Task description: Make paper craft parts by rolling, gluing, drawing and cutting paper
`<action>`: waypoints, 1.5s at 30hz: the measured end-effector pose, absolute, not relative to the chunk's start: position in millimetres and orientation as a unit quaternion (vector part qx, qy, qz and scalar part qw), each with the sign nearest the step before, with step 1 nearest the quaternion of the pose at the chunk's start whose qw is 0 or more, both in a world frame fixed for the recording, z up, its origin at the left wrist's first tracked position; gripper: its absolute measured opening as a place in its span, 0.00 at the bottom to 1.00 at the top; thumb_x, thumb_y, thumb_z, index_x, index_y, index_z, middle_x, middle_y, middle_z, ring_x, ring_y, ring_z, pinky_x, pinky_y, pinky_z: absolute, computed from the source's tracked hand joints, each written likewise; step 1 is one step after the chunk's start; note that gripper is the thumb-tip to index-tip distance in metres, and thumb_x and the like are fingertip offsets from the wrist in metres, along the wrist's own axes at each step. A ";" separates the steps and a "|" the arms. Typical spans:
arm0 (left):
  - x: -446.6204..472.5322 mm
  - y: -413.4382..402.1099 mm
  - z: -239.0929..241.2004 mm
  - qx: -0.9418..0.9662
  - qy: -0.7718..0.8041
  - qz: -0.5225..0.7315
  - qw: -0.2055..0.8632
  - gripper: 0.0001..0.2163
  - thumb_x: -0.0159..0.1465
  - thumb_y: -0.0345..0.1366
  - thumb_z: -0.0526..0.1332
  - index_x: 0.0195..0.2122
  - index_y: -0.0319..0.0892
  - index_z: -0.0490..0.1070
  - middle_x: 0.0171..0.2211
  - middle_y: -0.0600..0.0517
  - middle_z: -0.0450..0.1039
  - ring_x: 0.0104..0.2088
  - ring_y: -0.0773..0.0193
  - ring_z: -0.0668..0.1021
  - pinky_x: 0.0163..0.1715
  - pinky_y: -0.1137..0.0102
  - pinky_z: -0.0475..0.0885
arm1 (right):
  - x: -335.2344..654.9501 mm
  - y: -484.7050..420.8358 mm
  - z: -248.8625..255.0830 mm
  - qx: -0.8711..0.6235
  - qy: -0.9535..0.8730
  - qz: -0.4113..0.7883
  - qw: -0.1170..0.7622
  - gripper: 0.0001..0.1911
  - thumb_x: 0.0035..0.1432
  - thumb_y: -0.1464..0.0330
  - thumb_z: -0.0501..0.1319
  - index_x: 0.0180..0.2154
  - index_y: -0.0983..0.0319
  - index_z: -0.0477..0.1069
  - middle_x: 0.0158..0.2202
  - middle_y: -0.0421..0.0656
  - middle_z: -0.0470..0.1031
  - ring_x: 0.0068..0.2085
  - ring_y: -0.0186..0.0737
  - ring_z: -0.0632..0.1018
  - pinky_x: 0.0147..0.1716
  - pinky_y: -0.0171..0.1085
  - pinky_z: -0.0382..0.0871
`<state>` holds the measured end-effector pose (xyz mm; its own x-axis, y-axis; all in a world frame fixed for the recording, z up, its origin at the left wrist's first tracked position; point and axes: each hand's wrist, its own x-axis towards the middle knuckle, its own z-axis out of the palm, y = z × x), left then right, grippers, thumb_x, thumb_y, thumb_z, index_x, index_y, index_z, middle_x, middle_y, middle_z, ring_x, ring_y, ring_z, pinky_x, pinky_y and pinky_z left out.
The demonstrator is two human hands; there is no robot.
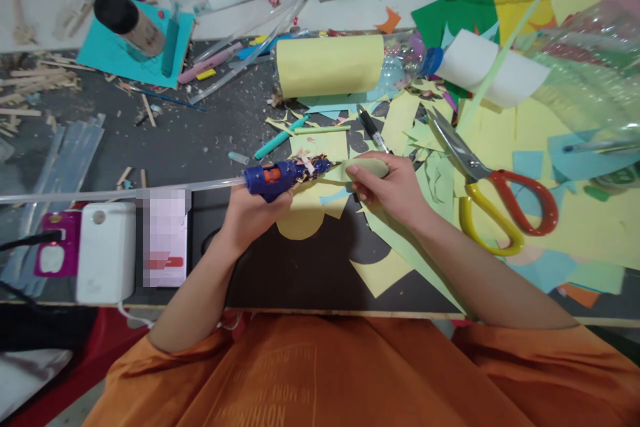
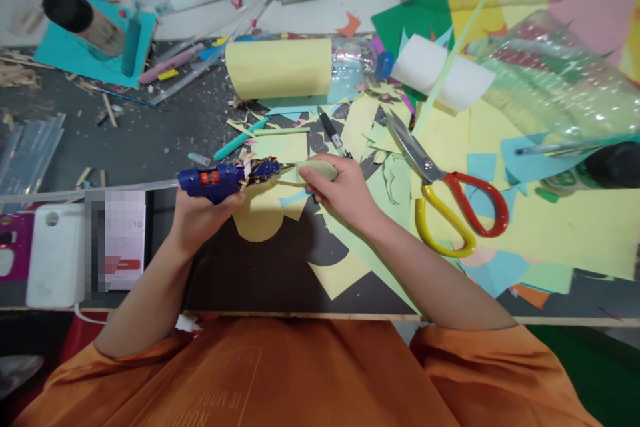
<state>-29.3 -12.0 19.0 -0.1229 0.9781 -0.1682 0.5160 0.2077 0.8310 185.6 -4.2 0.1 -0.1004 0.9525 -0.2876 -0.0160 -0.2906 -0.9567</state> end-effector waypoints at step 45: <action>-57.2 43.9 58.7 0.830 0.541 0.030 0.132 0.09 0.65 0.34 0.53 0.41 0.42 0.73 0.44 0.47 0.76 0.48 0.54 0.76 0.50 0.58 0.70 | 188.1 -2.7 7.4 -0.606 -0.375 0.580 0.394 0.08 0.45 0.67 0.69 0.30 0.60 0.72 0.12 0.32 0.67 0.11 0.25 0.62 0.10 0.27 0.54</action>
